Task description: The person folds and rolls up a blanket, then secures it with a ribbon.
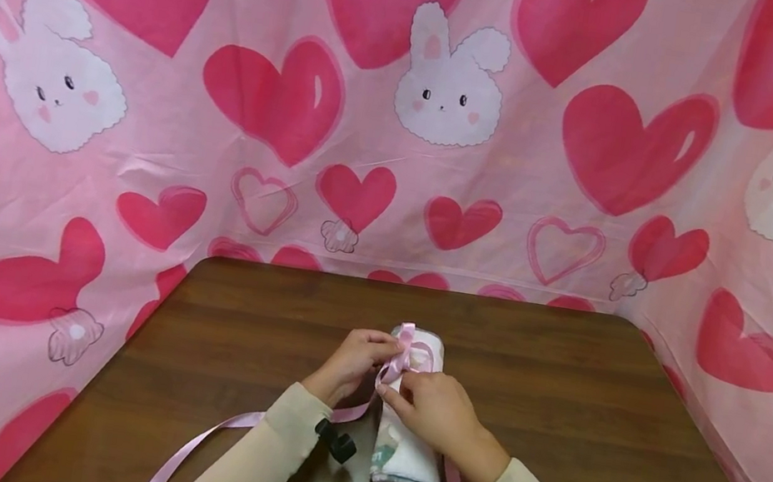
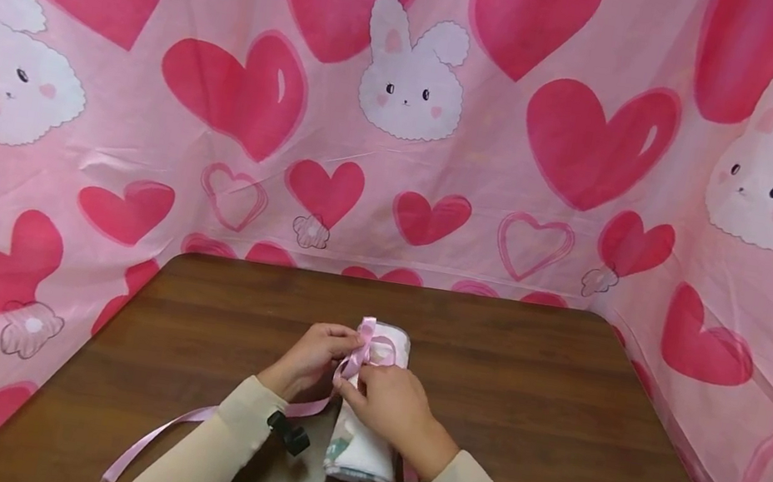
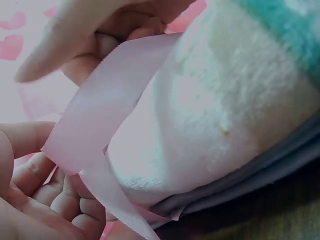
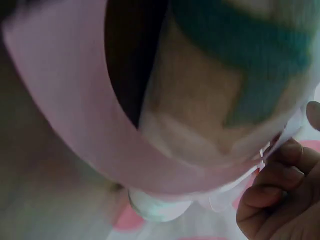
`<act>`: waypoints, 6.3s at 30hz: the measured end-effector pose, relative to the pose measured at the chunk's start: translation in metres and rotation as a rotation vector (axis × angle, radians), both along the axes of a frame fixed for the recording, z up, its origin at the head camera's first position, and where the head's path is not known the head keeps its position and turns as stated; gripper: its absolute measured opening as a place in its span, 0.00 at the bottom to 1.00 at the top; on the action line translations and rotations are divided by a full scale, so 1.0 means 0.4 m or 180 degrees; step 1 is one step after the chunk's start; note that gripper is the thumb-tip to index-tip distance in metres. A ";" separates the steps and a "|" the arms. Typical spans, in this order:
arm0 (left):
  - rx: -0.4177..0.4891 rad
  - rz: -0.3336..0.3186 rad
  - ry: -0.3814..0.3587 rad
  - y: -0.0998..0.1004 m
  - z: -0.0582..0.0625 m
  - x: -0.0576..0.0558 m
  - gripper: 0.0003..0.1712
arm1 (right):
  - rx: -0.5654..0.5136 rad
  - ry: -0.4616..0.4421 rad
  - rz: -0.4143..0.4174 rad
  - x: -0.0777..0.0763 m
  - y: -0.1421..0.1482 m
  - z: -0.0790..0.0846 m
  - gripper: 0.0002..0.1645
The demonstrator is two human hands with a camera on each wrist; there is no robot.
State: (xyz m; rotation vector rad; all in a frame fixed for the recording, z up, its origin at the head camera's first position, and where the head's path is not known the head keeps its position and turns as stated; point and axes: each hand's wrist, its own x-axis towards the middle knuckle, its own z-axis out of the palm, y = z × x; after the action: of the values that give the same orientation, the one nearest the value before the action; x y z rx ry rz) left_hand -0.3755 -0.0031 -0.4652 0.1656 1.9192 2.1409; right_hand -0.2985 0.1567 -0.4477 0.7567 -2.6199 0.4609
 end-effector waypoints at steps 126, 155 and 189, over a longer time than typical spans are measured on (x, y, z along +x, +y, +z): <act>-0.1255 -0.0650 0.0927 -0.009 -0.004 0.062 0.12 | -0.1179 -0.1103 -0.0244 -0.123 0.125 -0.047 0.09; -0.1167 -0.1219 0.0873 -0.048 0.001 0.044 0.10 | -0.1032 -0.1307 -0.0117 -0.125 0.132 -0.044 0.11; -0.1738 -0.1425 0.0997 -0.074 0.020 0.045 0.13 | -0.0930 -0.1145 -0.0423 -0.140 0.161 -0.052 0.12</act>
State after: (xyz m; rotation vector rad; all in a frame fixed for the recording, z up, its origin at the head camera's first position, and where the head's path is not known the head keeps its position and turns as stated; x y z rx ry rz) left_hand -0.3577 -0.0326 -0.4573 0.7701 2.2851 1.3157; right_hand -0.3543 0.2209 -0.4683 0.4331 -2.8090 0.9934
